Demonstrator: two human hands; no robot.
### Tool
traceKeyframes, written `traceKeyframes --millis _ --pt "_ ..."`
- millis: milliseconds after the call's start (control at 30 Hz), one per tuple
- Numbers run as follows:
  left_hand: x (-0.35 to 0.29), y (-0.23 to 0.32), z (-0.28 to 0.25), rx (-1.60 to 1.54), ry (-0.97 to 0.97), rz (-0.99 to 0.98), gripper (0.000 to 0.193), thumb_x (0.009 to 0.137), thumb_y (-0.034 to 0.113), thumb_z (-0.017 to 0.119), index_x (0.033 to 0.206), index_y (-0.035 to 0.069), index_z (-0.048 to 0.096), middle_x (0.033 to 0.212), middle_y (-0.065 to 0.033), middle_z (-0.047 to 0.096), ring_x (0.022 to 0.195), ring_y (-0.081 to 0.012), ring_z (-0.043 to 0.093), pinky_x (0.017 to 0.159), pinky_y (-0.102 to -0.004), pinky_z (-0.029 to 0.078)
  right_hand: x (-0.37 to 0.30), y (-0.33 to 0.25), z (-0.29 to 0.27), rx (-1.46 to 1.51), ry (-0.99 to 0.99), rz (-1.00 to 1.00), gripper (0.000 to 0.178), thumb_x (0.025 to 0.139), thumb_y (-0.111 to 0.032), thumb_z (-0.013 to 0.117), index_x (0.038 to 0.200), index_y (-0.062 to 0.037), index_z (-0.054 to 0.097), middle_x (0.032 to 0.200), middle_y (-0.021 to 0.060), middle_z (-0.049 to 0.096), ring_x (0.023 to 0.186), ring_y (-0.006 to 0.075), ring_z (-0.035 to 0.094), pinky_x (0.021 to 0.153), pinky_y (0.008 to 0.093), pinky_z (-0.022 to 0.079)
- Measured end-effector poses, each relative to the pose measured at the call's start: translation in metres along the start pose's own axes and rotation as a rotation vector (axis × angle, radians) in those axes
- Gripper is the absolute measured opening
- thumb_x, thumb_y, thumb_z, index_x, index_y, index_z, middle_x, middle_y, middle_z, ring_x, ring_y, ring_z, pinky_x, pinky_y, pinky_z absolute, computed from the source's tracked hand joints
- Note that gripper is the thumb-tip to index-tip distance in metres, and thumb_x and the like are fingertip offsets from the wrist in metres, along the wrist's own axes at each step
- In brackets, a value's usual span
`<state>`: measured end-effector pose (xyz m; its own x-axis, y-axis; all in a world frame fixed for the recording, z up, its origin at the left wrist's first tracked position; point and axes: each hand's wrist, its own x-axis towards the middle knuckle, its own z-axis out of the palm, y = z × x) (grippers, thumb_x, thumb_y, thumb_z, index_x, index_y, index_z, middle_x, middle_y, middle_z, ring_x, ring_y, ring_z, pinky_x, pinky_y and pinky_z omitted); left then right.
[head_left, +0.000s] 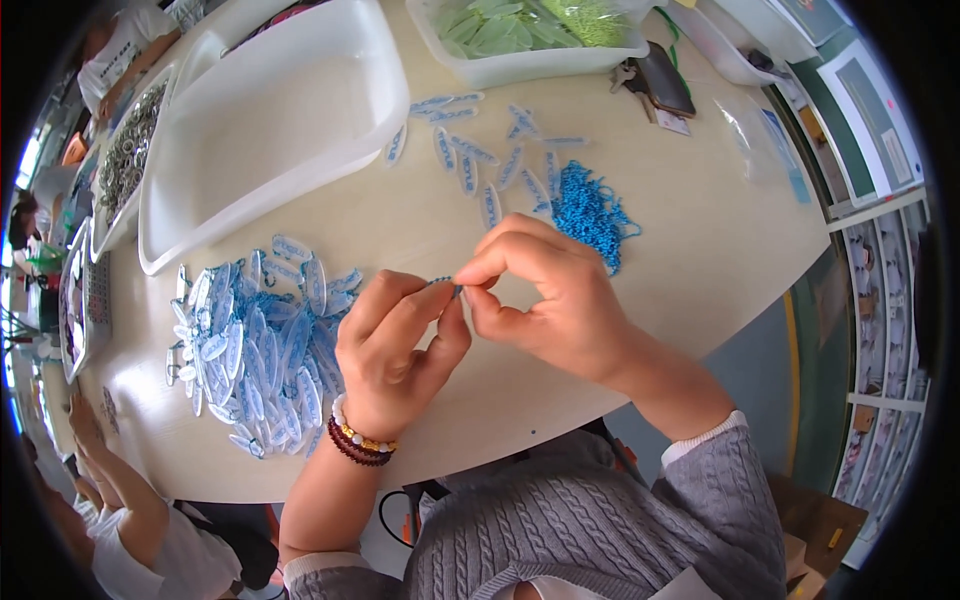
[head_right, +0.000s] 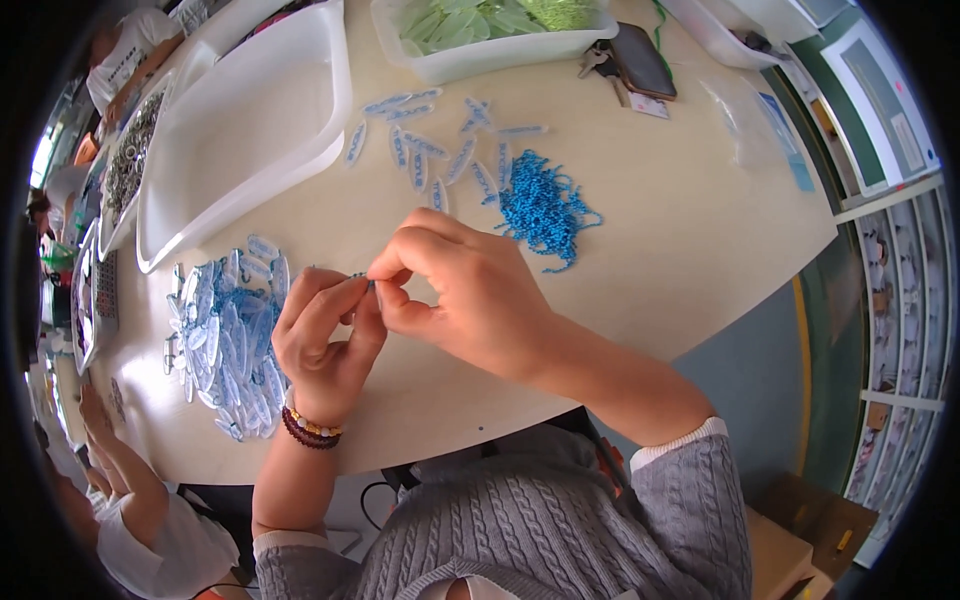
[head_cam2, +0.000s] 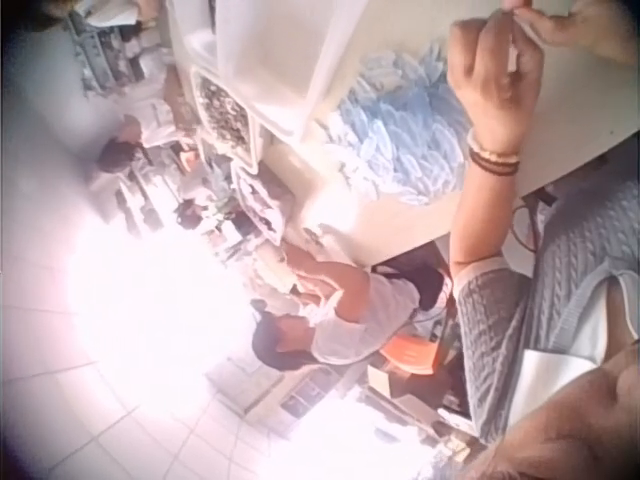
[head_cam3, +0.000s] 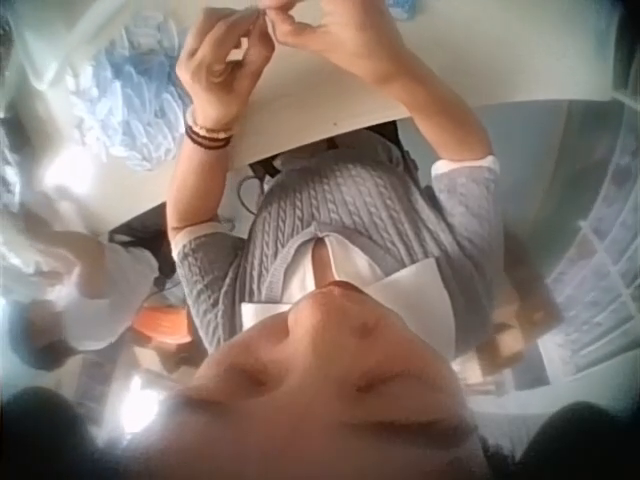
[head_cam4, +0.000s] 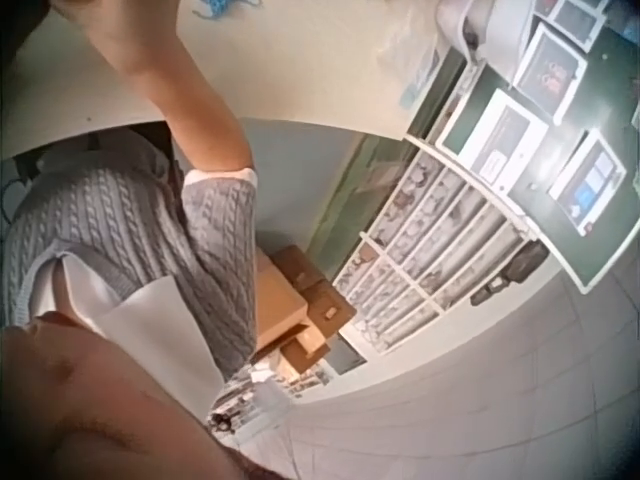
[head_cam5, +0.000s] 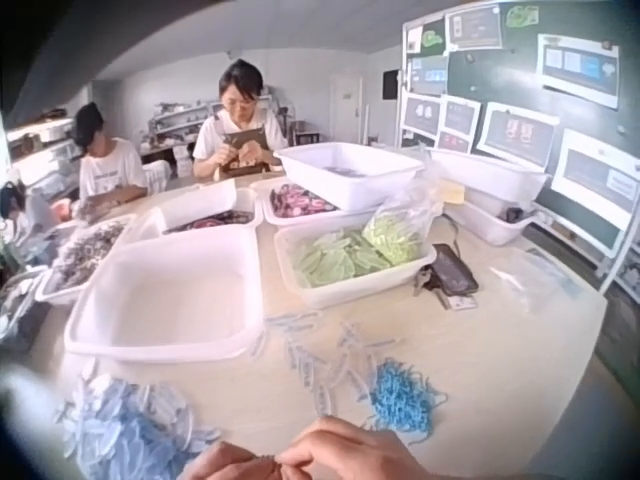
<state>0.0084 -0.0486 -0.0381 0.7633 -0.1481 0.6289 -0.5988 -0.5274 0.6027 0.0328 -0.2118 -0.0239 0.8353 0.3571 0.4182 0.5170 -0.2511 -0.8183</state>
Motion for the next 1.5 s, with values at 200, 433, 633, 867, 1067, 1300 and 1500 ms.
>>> traceKeyframes --millis 200,433,633,867,1067,1300,1500 --pt "0.014 0.014 -0.033 -0.114 -0.203 -0.257 0.008 0.075 -0.005 0.061 0.083 -0.002 0.061 0.073 -0.0074 0.055 0.059 -0.0138 0.051 0.052 -0.0244 0.041 0.012 0.003 -0.042 0.321 -0.130 0.149 0.010 0.077 0.001 0.061 0.087 -0.0007 0.062 0.079 0.0053 0.059 0.076 0.0144 0.058 0.071 0.0241 0.047" --pt "0.001 0.018 -0.105 0.627 -0.313 -0.254 0.013 0.084 0.004 0.056 0.097 -0.001 0.057 0.096 -0.0138 0.058 0.078 -0.0290 0.058 0.069 -0.0341 0.046 0.012 0.027 -0.113 -0.279 -0.247 0.238 0.012 0.082 -0.010 0.060 0.089 -0.0007 0.062 0.078 0.0060 0.058 0.072 0.0148 0.058 0.066 0.0253 0.045" --pt "0.026 0.030 -0.037 0.510 -0.340 -0.231 0.017 0.080 0.006 0.060 0.096 0.001 0.059 0.094 -0.0143 0.059 0.078 -0.0310 0.059 0.068 -0.0359 0.049 0.012 0.051 -0.102 -0.645 -0.322 0.097 0.008 0.078 -0.012 0.060 0.080 -0.0038 0.059 0.080 0.0072 0.058 0.074 0.0242 0.058 0.066 0.0340 0.045" --pt "0.069 -0.007 0.057 0.619 -0.553 -0.360 0.029 0.079 0.025 0.061 0.084 -0.003 0.052 0.081 -0.0188 0.059 0.072 -0.0336 0.059 0.063 -0.0381 0.048 0.015 0.056 -0.089 -0.717 -0.342 0.040 0.006 0.077 -0.010 0.060 0.079 -0.0054 0.056 0.078 0.0064 0.056 0.073 0.0251 0.057 0.063 0.0350 0.045" --pt "0.077 -0.021 0.059 0.626 -0.656 -0.303 0.022 0.073 0.015 0.059 0.082 -0.004 0.052 0.080 -0.0207 0.059 0.074 -0.0336 0.059 0.066 -0.0369 0.049 0.012 0.054 -0.103 -0.465 -0.272 0.139 0.007 0.077 -0.009 0.060 0.078 -0.0059 0.054 0.078 0.0052 0.057 0.069 0.0207 0.056 0.061 0.0305 0.045" --pt "0.062 -0.022 0.028 -0.073 -0.602 -0.548 0.009 0.083 0.006 0.056 0.085 -0.001 0.051 0.076 -0.0064 0.058 0.073 -0.0154 0.057 0.066 -0.0276 0.046 0.013 0.045 -0.105 0.114 -0.158 0.212 0.009 0.082 -0.012 0.059 0.081 -0.0043 0.054 0.082 0.0006 0.059 0.079 0.0097 0.057 0.066 0.0258 0.045" --pt "0.035 -0.003 0.010 -0.592 -0.395 -0.722 0.005 0.088 0.008 0.055 0.089 0.004 0.053 0.087 -0.0038 0.058 0.078 -0.0104 0.057 0.071 -0.0248 0.047 0.010 0.040 -0.094 0.304 -0.126 0.243 0.014 0.088 -0.013 0.055 0.085 0.0001 0.055 0.086 0.0020 0.060 0.082 0.0089 0.056 0.073 0.0231 0.045"
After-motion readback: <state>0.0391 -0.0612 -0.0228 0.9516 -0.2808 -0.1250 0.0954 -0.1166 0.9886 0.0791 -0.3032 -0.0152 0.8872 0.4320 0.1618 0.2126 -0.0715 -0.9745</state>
